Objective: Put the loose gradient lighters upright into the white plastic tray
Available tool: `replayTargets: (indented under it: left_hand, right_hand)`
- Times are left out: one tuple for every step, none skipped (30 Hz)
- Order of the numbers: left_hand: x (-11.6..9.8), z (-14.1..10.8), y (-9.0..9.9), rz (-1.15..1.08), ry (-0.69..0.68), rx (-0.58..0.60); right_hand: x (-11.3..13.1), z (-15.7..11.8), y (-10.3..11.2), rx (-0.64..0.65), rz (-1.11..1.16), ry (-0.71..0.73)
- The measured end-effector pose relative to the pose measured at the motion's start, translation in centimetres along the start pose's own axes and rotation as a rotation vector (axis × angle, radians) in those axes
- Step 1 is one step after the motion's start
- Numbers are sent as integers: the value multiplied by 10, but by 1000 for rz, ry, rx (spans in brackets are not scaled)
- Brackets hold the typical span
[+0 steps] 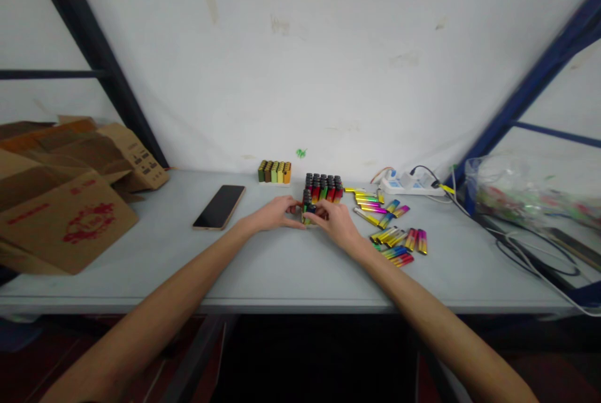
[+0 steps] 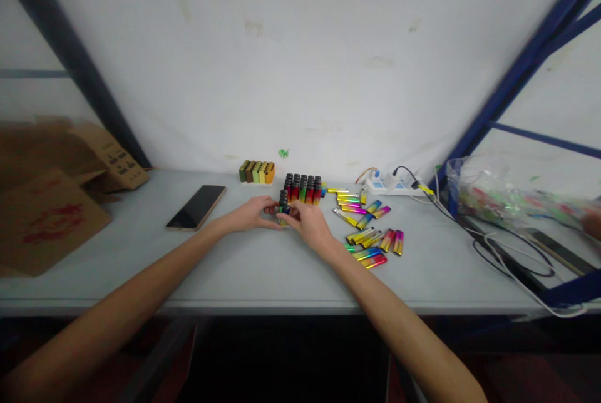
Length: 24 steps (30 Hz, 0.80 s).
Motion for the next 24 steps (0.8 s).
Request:
replayTargets:
  left_hand:
    - [0,0,0,-2,1,2]
    - [0,0,0,-3,2,2]
    - [0,0,0,-2,4,0]
    - [0,0,0,1,4,-3]
    - [0,0,1,6,2,-4]
    - [-1,1,1,8,-1,-4]
    - [-1,1,0,10,-4,-2]
    - [-1,1,0,9,-9,0]
    - [-2,0,0,8,-13,1]
    - [-2,0,1,6,-15,-1]
    - [-1,0,1,6,-15,-4]
    - [-1,0,1,8,-15,-6]
    - [-1,0,1,12,-14,-4]
    - [-1,0,1,18,-14,1]
    - [-1,0,1,25,-15,6]
    - [-1,0,1,33,-18,11]
    - [-1,0,1,41,-21,13]
    - [-1,0,1,48,-22,13]
    - [-1,1,1,54,-23,11]
    - [0,1,1,58,-21,10]
    - [0,1,1,59,-19,11]
    - [0,1,0,59,-16,14]
    - [0,1,0,59,-13,17]
    - [0,1,0,59,-9,18]
  right_hand:
    - [-1,1,-2,7,-23,5]
    - [-1,1,-3,10,-49,8]
    - [-2,2,-5,12,-78,9]
    - [-3,2,-6,16,-113,10]
    - [-3,2,-7,24,-151,13]
    - [-2,2,-8,38,-191,20]
    - [0,2,-9,55,-225,29]
    - [2,1,-8,71,-250,40]
    - [5,1,-5,80,-264,51]
    - [7,2,0,72,-273,62]
    - [8,3,9,47,-287,69]
    - [7,6,21,5,-310,69]
    - [4,8,36,-51,-353,67]
    - [-2,12,52,-102,-407,49]
    - [-11,16,70,-167,-470,22]
    - [-23,21,86,-204,-529,-3]
    - [-36,26,99,-210,-584,-19]
    - [-50,32,107,-169,-634,-30]
    - [-66,37,113,-118,-682,-52]
    - [-82,42,118,-62,-720,-81]
    - [-97,46,119,9,-748,-100]
    - [-111,48,116,110,-771,-117]
    - [-122,48,112,201,-783,-137]
    - [-131,47,109,268,-781,-150]
Point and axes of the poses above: each hand's wrist, its own z-axis towards the middle knuckle, its own y-axis out of the back of the hand, x = y × z, the point moved 8 cm from there along z, towards the middle knuckle, and after that the axes turned 2 degrees about y, right-handed, at the moved point
